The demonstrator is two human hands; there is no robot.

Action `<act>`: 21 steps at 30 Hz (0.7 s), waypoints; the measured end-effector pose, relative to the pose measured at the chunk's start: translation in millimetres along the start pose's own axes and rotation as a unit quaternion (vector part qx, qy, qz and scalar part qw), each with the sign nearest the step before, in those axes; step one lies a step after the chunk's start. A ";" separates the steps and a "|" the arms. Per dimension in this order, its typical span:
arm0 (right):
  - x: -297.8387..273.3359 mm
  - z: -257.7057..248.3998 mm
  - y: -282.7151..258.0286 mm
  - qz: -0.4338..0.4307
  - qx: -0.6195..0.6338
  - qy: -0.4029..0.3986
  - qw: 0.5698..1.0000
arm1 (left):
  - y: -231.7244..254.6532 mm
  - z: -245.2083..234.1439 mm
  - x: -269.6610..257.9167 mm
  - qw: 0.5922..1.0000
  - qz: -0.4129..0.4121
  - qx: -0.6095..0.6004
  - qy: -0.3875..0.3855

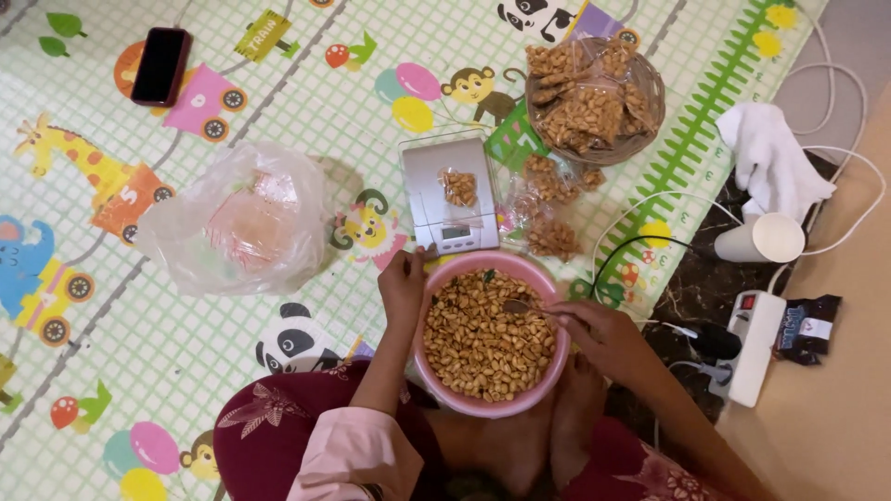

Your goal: Scooping snacks from a bowl into small plastic bags and weighing them on a digital scale.

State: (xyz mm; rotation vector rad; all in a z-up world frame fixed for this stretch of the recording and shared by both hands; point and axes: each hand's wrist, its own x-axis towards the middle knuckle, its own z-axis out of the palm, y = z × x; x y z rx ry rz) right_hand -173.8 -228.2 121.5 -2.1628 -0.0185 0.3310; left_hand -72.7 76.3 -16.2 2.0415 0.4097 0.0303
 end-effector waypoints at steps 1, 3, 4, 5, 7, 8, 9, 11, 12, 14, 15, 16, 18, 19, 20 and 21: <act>0.4 -1.1 2.9 0.001 0.000 0.000 1.000 | 1.2 -0.4 -0.8 1.000 0.000 0.000 -0.001; 2.5 -2.9 7.9 0.068 0.065 0.010 0.995 | 3.9 -2.0 -1.2 1.000 -0.025 0.018 0.001; 3.0 -3.7 6.9 0.068 0.065 0.010 0.996 | 4.1 -1.7 -1.4 1.000 -0.025 0.018 0.002; 3.5 -4.3 5.9 0.091 0.066 0.006 0.994 | 4.0 -1.5 -2.0 0.999 -0.029 0.013 0.001; 4.2 -2.9 9.3 0.113 0.068 0.001 0.991 | 3.0 -0.5 -2.4 0.999 -0.034 0.008 0.001; 4.5 -1.0 13.6 0.126 0.057 -0.002 0.990 | 2.2 0.4 -2.2 1.000 -0.029 0.009 0.000; 4.8 1.0 17.8 0.138 0.046 -0.005 0.989 | 1.6 1.4 -1.7 1.000 -0.024 0.010 -0.002; 4.4 2.3 20.4 0.144 0.031 -0.010 0.989 | 1.5 0.4 -1.8 1.000 -0.022 0.004 -0.002; 4.2 2.9 21.8 0.149 0.015 -0.014 0.989 | 1.4 0.1 -1.8 1.000 -0.020 -0.003 -0.003; 4.0 2.1 16.0 0.157 0.004 -0.025 0.987 | 2.3 -0.7 -2.1 1.000 -0.016 -0.004 -0.003; 4.5 1.4 13.0 0.164 -0.007 -0.034 0.986 | 3.2 -1.0 -1.6 1.000 -0.011 -0.005 -0.003; 4.9 1.4 15.2 0.163 -0.007 -0.035 0.986 | 1.6 -0.5 -0.7 1.000 -0.011 -0.005 -0.002; 4.3 1.7 20.1 0.147 -0.061 -0.055 0.986 | -2.2 0.4 -0.3 1.000 0.005 -0.008 -0.003; 5.8 2.5 23.3 0.147 -0.061 -0.055 0.986 | 2.8 -0.2 -2.1 1.000 0.005 -0.009 -0.003; 7.4 3.0 26.5 0.131 -0.101 -0.067 0.984 | 7.9 -0.7 -3.9 0.999 0.031 -0.004 0.007; 8.5 3.0 29.6 0.115 -0.141 -0.078 0.980 | 13.4 -0.3 -5.5 0.998 0.057 0.001 0.016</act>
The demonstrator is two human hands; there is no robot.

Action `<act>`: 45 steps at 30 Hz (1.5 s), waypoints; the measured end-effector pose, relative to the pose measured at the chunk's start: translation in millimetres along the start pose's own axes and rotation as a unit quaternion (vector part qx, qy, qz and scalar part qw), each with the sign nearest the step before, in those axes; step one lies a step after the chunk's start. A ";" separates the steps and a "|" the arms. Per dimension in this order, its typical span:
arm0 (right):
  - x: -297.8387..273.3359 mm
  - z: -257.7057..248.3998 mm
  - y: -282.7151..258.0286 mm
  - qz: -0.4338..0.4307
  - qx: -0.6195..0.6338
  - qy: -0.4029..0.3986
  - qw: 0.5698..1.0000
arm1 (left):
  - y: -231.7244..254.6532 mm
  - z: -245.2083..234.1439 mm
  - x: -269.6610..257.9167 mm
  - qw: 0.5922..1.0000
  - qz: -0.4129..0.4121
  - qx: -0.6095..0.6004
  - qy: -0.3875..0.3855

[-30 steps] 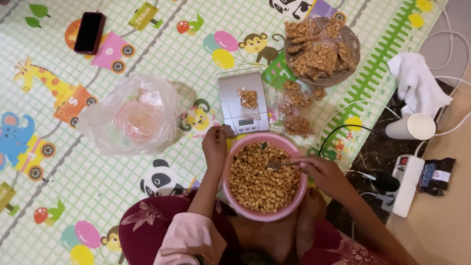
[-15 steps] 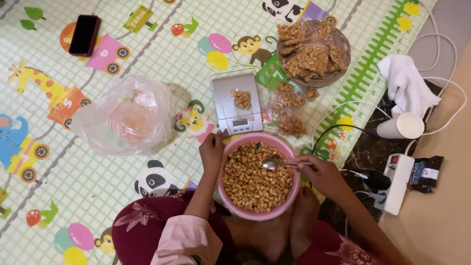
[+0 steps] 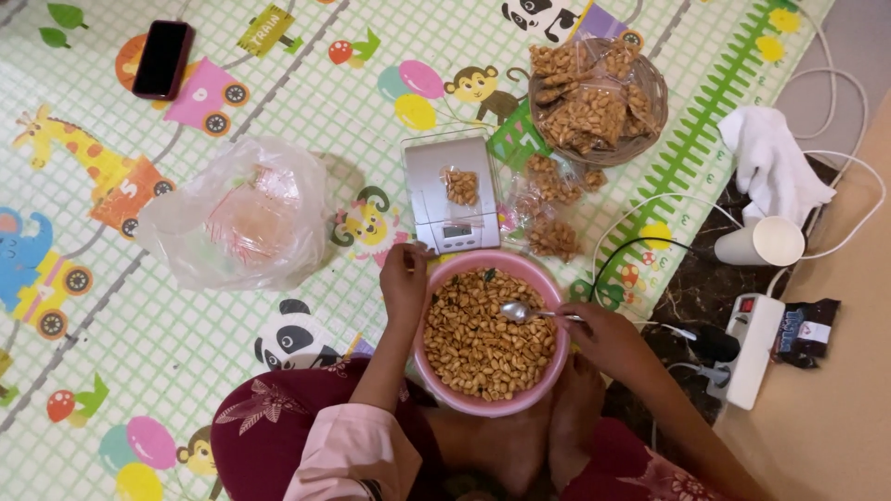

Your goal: Scooping snacks from a bowl into small plastic bags and weighing them on a digital scale.

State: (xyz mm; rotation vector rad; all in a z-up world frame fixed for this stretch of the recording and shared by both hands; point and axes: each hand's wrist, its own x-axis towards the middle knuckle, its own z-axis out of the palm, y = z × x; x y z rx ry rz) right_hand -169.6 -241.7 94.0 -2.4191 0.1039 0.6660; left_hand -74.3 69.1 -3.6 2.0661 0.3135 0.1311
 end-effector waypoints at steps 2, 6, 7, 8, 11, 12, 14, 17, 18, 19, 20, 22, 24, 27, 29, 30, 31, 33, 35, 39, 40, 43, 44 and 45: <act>-1.6 -1.4 -0.4 0.000 -0.011 0.003 1.000 | 11.4 0.1 5.4 0.998 0.056 0.026 0.010; 0.1 2.2 17.5 -0.030 -0.090 0.008 0.995 | 18.8 17.3 35.3 0.941 0.280 0.186 0.045; 0.0 4.1 21.3 -0.030 -0.090 0.009 0.995 | 17.7 22.6 41.3 0.941 0.281 0.185 0.045; 1.8 4.6 24.4 -0.037 -0.087 0.018 0.995 | 17.8 27.9 49.4 0.918 0.327 0.219 0.037; 2.6 1.8 24.5 -0.055 -0.086 0.035 0.994 | 4.2 47.8 74.2 0.879 0.400 0.256 0.043; 1.4 0.4 23.3 -0.065 -0.088 0.040 0.993 | -2.9 55.7 81.9 0.866 0.424 0.259 0.054; 2.8 0.1 25.1 -0.085 -0.097 0.066 0.989 | 4.7 51.1 81.5 0.871 0.426 0.239 0.061; -2.9 -6.4 8.8 -0.119 -0.088 0.128 0.981 | 32.0 33.5 65.2 0.894 0.414 0.160 0.059; -6.9 -9.2 1.0 -0.130 -0.070 0.164 0.975 | 43.3 26.5 56.2 0.910 0.400 0.098 0.048; -10.2 -9.1 -4.2 -0.132 -0.070 0.166 0.975 | 55.0 15.8 40.3 0.909 0.401 0.098 0.050; -13.6 -9.6 -10.1 -0.143 -0.030 0.201 0.969 | 66.6 4.9 24.4 0.952 0.300 0.033 -0.046; -18.7 -6.0 -19.0 -0.157 0.009 0.235 0.959 | 76.3 -8.9 -5.8 0.971 0.193 -0.035 -0.137; -22.5 2.4 -25.7 -0.178 0.166 0.255 0.936 | 72.1 -15.1 -35.0 0.962 0.162 -0.027 -0.220; -46.4 -2.7 -53.5 -0.208 0.283 0.213 0.912 | 52.5 -22.0 -78.3 0.955 0.125 -0.070 -0.259; -94.8 -34.9 -75.0 -0.204 0.351 0.116 0.906 | 51.0 -31.4 -101.3 0.954 0.091 -0.099 -0.269; -118.8 -50.7 -85.8 -0.195 0.415 0.015 0.888 | 50.1 -36.4 -112.9 0.950 0.056 -0.128 -0.279; -158.1 -63.3 -106.8 -0.197 0.414 0.014 0.888 | 42.0 -34.8 -118.4 0.951 0.057 -0.128 -0.277; -237.6 -89.4 -147.5 -0.227 0.405 0.062 0.883 | 27.7 -28.3 -127.5 0.945 0.009 -0.125 -0.301; -204.8 -34.8 -94.5 -0.154 0.385 0.108 0.903 | 22.2 -21.1 -128.4 0.948 0.030 -0.123 -0.292; -81.6 90.8 -86.8 0.163 0.290 0.257 0.907 | 31.7 -20.4 -132.0 0.944 0.044 -0.120 -0.305; -78.5 93.2 -82.0 0.163 0.289 0.258 0.908 | 30.1 -18.7 -132.5 0.944 0.044 -0.120 -0.305; -81.8 80.6 -63.4 0.179 0.366 0.268 0.873 | 24.6 -15.9 -132.1 0.943 0.043 -0.144 -0.297; -96.2 70.5 -61.8 0.141 0.363 0.238 0.890 | 23.5 -16.2 -132.8 0.941 0.039 -0.156 -0.296; -110.3 66.2 -68.3 0.103 0.360 0.207 0.904 | 22.4 -16.2 -133.5 0.940 0.035 -0.168 -0.296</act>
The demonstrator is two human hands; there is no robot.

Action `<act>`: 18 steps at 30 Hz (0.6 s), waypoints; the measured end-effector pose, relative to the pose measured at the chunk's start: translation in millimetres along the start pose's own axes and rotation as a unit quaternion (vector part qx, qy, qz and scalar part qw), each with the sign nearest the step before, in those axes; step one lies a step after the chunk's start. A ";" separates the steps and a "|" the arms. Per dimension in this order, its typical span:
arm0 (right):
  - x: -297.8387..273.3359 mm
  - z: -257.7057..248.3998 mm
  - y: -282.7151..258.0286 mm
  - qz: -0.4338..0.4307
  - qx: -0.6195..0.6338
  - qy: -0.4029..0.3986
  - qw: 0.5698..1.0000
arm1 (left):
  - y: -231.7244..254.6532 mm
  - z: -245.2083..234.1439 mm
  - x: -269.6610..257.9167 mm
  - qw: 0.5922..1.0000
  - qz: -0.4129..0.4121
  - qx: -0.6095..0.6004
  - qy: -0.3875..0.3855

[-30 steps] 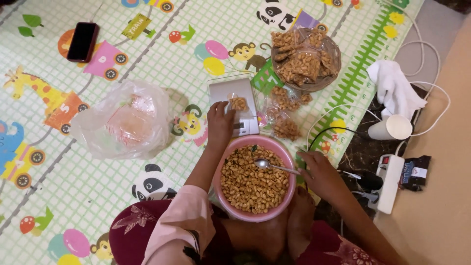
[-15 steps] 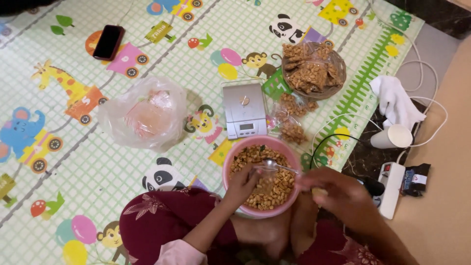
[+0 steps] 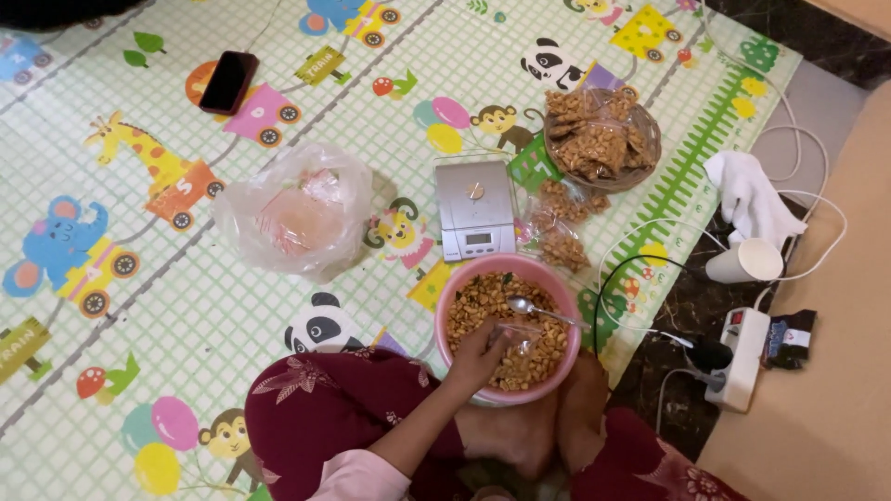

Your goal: Scooping snacks from a bowl into small plastic bags and weighing them on a digital scale.

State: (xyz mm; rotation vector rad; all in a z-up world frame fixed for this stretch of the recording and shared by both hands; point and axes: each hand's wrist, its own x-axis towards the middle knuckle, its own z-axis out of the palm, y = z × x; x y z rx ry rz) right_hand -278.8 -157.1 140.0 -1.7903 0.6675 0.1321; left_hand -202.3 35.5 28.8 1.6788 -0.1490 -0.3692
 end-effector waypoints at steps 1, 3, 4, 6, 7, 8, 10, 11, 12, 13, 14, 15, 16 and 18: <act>-8.1 -27.6 -36.8 -0.028 -0.004 -0.041 0.999 | 1.0 -1.0 -0.1 1.000 0.001 -0.002 -0.002; -41.6 -78.1 -102.1 -0.086 -0.015 -0.130 0.988 | 4.5 -6.0 1.2 0.999 -0.047 0.015 -0.006; -48.9 -92.7 -138.9 -0.116 -0.022 -0.176 0.977 | 5.9 -5.2 6.4 0.999 -0.044 0.013 -0.001; -77.0 -114.6 -202.1 -0.166 -0.028 -0.269 0.948 | 4.8 -5.1 8.0 0.996 -0.051 -0.063 0.022; -69.3 -106.8 -201.5 -0.190 -0.032 -0.314 0.930 | 1.1 -5.7 7.8 0.996 -0.053 -0.063 0.024; -63.1 -96.8 -200.6 -0.213 -0.035 -0.358 0.909 | -2.5 -5.9 7.7 0.994 -0.064 -0.088 0.024; -35.7 -76.7 -182.1 -0.237 -0.037 -0.395 0.887 | 10.3 -6.8 9.0 0.991 -0.071 -0.111 0.019; -10.5 -68.9 -166.7 -0.141 -0.151 -0.337 0.919 | 27.2 -6.9 9.8 0.986 -0.075 -0.146 -0.003; 14.9 -61.2 -151.6 -0.039 -0.260 -0.272 0.926 | 44.0 -7.4 10.5 0.980 -0.078 -0.181 -0.025; 25.0 -61.4 -133.7 -0.039 -0.261 -0.271 0.926 | 52.4 -6.0 9.5 0.980 -0.077 -0.182 -0.026; 35.1 -61.5 -115.8 -0.083 -0.253 -0.269 0.926 | 60.8 -4.8 8.4 0.983 -0.051 -0.171 -0.044; 48.6 -60.4 -100.3 -0.131 -0.245 -0.268 0.922 | 69.9 -5.2 9.7 0.985 -0.022 -0.159 -0.058; 54.3 -60.7 -97.5 -0.135 -0.247 -0.270 0.921 | 81.6 -5.8 15.0 0.986 -0.019 -0.160 -0.054; 58.8 -61.0 -85.4 -0.103 -0.224 -0.306 0.919 | 102.0 -5.9 16.2 0.989 -0.047 -0.128 -0.058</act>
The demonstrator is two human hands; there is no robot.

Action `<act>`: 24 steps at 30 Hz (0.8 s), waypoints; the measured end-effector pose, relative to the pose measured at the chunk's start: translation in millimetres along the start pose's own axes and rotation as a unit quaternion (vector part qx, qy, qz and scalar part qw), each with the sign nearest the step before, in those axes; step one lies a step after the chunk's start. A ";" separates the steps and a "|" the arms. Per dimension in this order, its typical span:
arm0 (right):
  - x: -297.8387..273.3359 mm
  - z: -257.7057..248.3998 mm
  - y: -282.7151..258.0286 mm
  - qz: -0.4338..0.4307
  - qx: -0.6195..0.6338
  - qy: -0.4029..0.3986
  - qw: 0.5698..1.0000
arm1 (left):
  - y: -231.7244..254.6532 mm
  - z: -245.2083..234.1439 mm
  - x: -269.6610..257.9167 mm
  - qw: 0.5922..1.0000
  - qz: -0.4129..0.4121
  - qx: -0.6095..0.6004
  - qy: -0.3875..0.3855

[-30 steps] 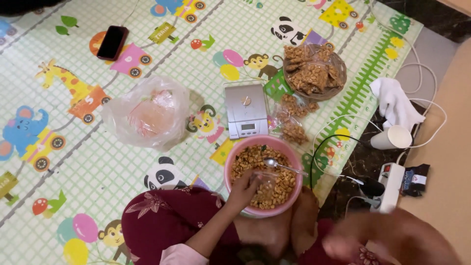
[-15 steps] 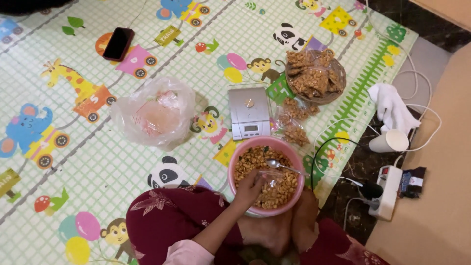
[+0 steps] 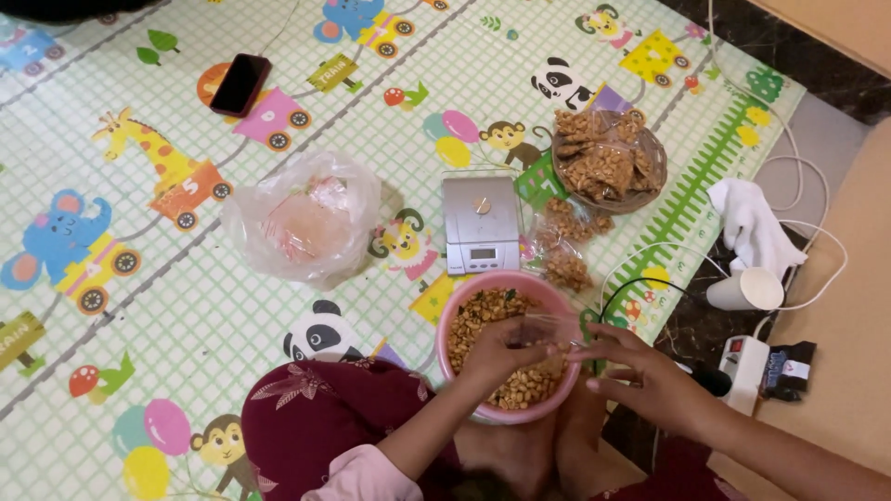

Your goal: Scooping snacks from a bowl into small plastic bags and weighing them on a digital scale.

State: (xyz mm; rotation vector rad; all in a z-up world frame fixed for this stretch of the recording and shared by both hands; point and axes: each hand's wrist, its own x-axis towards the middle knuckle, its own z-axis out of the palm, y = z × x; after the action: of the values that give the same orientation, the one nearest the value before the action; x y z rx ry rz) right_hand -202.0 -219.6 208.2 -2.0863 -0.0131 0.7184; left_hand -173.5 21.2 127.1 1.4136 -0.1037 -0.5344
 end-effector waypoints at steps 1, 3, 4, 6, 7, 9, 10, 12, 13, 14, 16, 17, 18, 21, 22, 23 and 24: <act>0.0 -1.8 -5.7 0.000 0.001 0.003 1.000 | 4.9 1.8 2.2 1.000 0.000 0.001 -0.003; -1.7 -7.1 -16.4 -0.014 -0.004 -0.002 1.000 | 14.1 7.8 6.9 0.998 0.030 -0.044 -0.023; -1.5 -10.5 -18.2 -0.013 -0.004 0.002 1.000 | 22.6 11.7 6.7 0.998 0.032 -0.045 -0.027; 0.6 -16.8 -23.5 -0.079 -0.088 0.040 0.992 | 40.6 17.6 5.2 0.995 -0.066 -0.058 -0.054; 2.5 -17.6 -27.4 -0.080 -0.088 0.043 0.992 | 37.0 20.1 4.3 0.995 -0.064 -0.057 -0.056; 6.6 -18.2 -34.9 -0.042 -0.075 0.096 0.992 | 29.4 24.3 2.1 0.992 -0.024 -0.085 -0.088; 10.0 -18.4 -34.7 -0.043 -0.075 0.098 0.991 | 29.9 24.7 2.6 0.992 -0.023 -0.083 -0.090; 18.6 -16.9 -34.9 -0.007 -0.071 0.128 0.989 | 30.4 23.5 2.0 0.991 0.012 -0.098 -0.094; 17.7 -14.2 -39.1 -0.007 -0.070 0.129 0.989 | 26.7 20.8 3.4 0.991 0.011 -0.097 -0.094; 17.0 -11.6 -43.0 -0.001 -0.094 0.131 0.987 | 22.8 18.1 4.9 0.987 -0.002 -0.107 -0.117; 16.3 -8.4 -41.7 0.010 -0.117 0.134 0.984 | 16.1 16.3 5.5 0.982 -0.017 -0.119 -0.143; 16.8 -7.4 -36.6 0.020 -0.127 0.128 0.983 | 13.5 16.5 4.8 0.979 -0.039 -0.141 -0.144; 17.1 -5.9 -31.4 0.029 -0.138 0.121 0.983 | 10.6 16.4 3.7 0.974 -0.060 -0.163 -0.145; 9.6 -6.4 -41.2 0.017 -0.179 0.115 0.977 | 11.6 13.9 -1.7 0.987 -0.074 -0.049 -0.133; 8.3 -6.9 -36.9 0.020 -0.180 0.113 0.977 | 4.3 17.2 -1.3 0.987 -0.076 -0.051 -0.133; 7.3 -6.9 -32.8 0.022 -0.202 0.107 0.973 | -2.8 19.7 -1.4 0.984 -0.063 -0.069 -0.154; 5.8 -6.9 -28.7 0.025 -0.224 0.100 0.969 | -9.8 22.7 -1.7 0.980 -0.050 -0.087 -0.174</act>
State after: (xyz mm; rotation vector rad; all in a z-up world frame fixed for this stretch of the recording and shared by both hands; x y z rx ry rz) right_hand -186.4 -206.3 230.2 -2.5934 -0.0111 0.5657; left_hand -186.5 0.7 122.1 1.1489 -0.2611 -0.8530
